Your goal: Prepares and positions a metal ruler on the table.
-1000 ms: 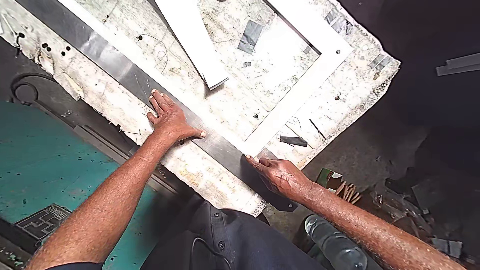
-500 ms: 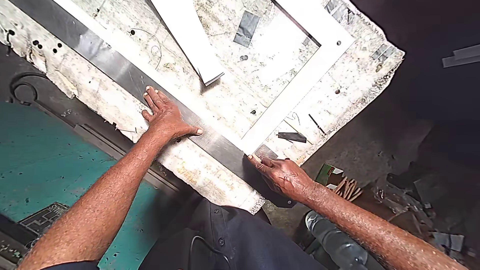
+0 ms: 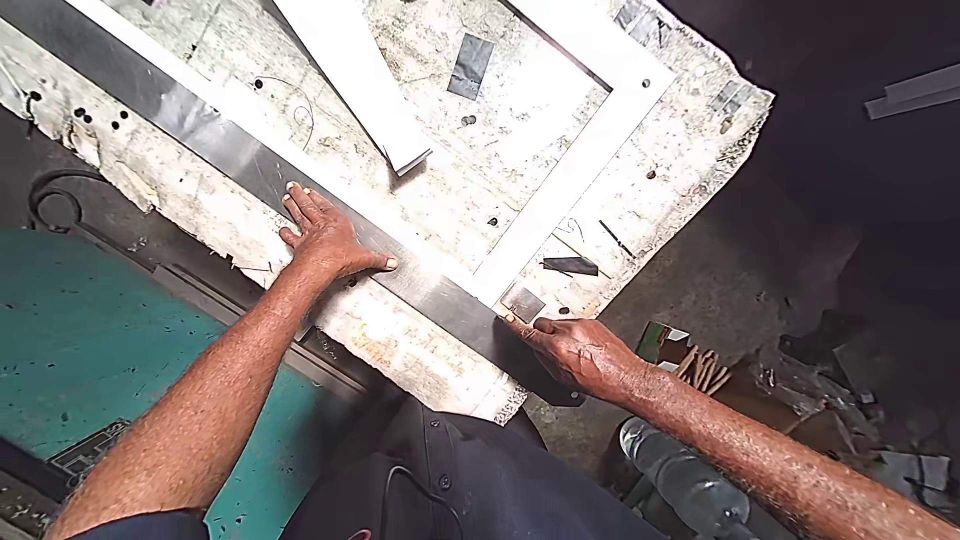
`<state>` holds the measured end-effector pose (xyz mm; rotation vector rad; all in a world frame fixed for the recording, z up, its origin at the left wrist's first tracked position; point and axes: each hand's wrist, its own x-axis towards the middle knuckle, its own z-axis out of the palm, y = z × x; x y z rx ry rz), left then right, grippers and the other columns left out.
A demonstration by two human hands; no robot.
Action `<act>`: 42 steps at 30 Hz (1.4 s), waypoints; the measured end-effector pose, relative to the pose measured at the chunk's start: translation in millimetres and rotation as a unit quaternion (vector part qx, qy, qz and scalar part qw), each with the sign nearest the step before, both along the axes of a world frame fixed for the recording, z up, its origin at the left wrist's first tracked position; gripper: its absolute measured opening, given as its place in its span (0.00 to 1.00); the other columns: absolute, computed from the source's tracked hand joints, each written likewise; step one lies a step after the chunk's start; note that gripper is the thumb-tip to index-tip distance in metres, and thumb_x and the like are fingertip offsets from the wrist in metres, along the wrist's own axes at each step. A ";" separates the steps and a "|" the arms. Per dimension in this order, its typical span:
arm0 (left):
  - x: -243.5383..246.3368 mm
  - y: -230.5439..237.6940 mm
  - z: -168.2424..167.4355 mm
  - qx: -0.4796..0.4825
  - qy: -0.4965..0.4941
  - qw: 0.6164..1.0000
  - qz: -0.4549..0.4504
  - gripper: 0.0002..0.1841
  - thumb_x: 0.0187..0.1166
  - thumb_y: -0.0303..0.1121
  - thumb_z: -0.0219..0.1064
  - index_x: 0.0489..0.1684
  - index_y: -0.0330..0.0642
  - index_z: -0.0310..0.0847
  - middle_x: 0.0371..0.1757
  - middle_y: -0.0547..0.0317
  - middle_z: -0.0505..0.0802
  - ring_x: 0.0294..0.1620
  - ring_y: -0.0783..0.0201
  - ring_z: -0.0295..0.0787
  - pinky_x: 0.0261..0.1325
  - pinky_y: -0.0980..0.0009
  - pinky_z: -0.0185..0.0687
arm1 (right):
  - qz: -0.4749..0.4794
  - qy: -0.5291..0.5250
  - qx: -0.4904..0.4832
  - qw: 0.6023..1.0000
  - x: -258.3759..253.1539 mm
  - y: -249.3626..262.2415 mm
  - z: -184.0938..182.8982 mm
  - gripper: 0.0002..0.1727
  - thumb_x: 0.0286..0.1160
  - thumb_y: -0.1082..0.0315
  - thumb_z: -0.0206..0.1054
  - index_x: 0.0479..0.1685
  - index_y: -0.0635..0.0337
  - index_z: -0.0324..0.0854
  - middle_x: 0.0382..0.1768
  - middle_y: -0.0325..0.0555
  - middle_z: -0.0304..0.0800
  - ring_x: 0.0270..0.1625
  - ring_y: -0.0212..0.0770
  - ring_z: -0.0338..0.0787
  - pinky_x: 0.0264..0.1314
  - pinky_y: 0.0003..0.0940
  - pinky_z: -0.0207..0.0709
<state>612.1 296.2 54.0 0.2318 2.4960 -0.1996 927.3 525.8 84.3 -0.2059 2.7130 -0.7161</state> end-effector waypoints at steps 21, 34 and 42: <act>9.2 -31.6 -11.1 0.112 0.053 0.992 -0.035 0.95 0.21 0.79 0.85 0.93 0.27 0.23 0.94 0.31 0.24 0.96 0.34 0.21 0.85 0.25 0.39 | -0.371 -0.066 0.062 0.924 34.6 -93.5 -27.1 0.48 0.47 0.38 0.85 0.76 0.46 0.79 0.64 0.55 0.85 0.50 0.55 0.92 0.39 0.52 0.86; -18.0 -105.3 -2.2 0.592 -0.002 0.770 0.236 0.49 0.75 0.41 0.76 0.92 0.31 0.47 0.90 0.36 0.63 0.88 0.54 0.65 0.85 0.61 0.69 | -0.394 -0.116 0.152 0.899 18.4 -127.5 17.6 0.41 0.46 0.41 0.81 0.60 0.59 0.80 0.56 0.61 0.84 0.41 0.60 0.91 0.31 0.56 0.81; -95.1 -139.9 14.5 0.733 -0.115 0.535 0.403 0.15 0.93 0.45 0.48 0.67 0.50 0.69 0.56 0.68 0.88 0.58 0.74 0.87 0.60 0.68 0.86 | -0.386 0.010 0.192 0.902 43.8 -200.7 113.6 0.35 0.41 0.40 0.83 0.51 0.50 0.84 0.44 0.47 0.86 0.31 0.46 0.89 0.21 0.43 0.81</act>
